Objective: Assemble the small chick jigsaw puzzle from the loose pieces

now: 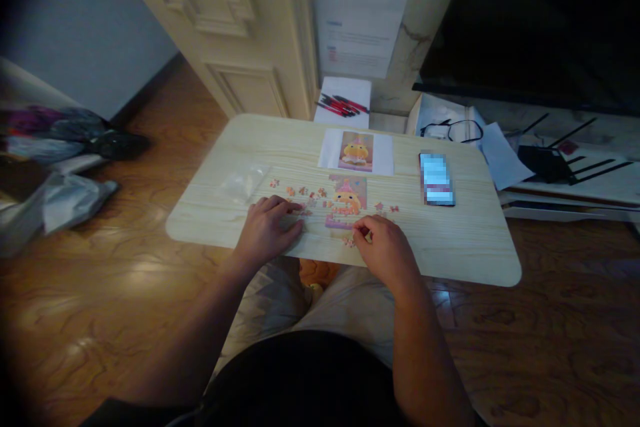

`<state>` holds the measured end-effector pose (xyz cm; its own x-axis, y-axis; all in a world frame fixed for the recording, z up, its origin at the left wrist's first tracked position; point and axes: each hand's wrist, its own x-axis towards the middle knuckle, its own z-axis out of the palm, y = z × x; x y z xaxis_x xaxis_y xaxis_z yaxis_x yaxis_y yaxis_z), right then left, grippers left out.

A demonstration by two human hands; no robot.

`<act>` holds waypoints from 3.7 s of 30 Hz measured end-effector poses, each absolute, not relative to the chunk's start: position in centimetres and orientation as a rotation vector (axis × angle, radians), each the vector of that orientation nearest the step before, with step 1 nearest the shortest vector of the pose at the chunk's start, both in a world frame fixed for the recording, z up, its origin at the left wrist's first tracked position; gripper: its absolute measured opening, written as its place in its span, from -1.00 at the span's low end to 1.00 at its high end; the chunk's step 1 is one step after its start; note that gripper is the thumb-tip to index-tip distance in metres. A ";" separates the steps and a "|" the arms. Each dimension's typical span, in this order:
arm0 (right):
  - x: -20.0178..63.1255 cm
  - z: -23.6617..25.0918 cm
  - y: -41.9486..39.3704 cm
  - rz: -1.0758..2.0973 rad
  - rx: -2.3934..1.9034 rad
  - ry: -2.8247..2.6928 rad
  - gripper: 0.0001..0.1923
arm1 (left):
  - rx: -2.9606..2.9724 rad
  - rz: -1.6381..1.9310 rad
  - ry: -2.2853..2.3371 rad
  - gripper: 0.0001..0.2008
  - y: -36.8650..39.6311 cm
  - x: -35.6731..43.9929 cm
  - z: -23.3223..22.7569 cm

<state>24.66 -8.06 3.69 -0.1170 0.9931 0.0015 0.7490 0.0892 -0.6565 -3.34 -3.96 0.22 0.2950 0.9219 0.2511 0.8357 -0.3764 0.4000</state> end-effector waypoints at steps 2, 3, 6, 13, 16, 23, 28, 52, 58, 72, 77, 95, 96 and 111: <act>24.7 3.7 -8.1 0.718 -1.707 -1.922 -0.86 | 2.365 0.649 1.645 -0.73 -4.0 -3.2 0.3; 24.7 3.7 -8.1 0.716 -1.707 -1.919 -0.86 | 2.365 0.643 1.652 -0.73 -4.0 -3.2 0.3; 24.8 3.7 -8.1 0.720 -1.705 -1.916 -0.85 | 2.381 0.626 1.658 -0.71 -4.0 -3.1 0.3; 25.2 3.8 -8.3 0.720 -1.732 -1.883 -0.85 | 2.454 0.611 1.612 -0.73 -4.3 -2.6 0.1; 26.0 3.7 -8.4 0.713 -1.762 -1.861 -0.85 | 2.464 0.594 1.620 -0.74 -4.3 -2.6 0.1; 29.3 3.0 -8.8 0.644 -1.880 -1.736 -0.83 | 2.467 0.609 1.677 -0.73 -4.0 -2.8 0.1; 31.1 2.9 -9.4 0.663 -1.906 -1.672 -0.79 | 2.506 0.686 1.489 -0.72 -4.6 -0.4 0.3; 31.6 2.4 -8.9 0.458 -1.965 -1.736 -0.87 | 2.565 0.860 0.986 -0.77 -5.1 2.4 -1.6; 28.9 1.7 -6.1 0.438 -1.939 -1.805 -0.82 | 2.571 0.871 0.993 -0.83 -5.2 2.4 -1.5; 28.5 0.7 -5.2 0.454 -1.887 -1.801 -0.87 | 2.614 0.874 0.784 -0.70 -5.6 2.1 -1.6; 28.5 0.5 -5.3 0.460 -1.847 -1.797 -0.89 | 2.593 0.874 0.818 -0.75 -5.6 2.2 -1.5; 28.4 0.4 -5.4 0.473 -1.840 -1.789 -0.88 | 2.598 0.870 0.766 -0.71 -5.7 2.0 -0.9; 28.4 0.4 -5.4 0.473 -1.841 -1.790 -0.88 | 2.599 0.865 0.766 -0.71 -5.7 2.0 -1.0; 28.4 0.2 -5.5 0.498 -1.855 -1.759 -0.90 | 2.567 0.822 0.697 -0.70 -5.9 1.8 -1.4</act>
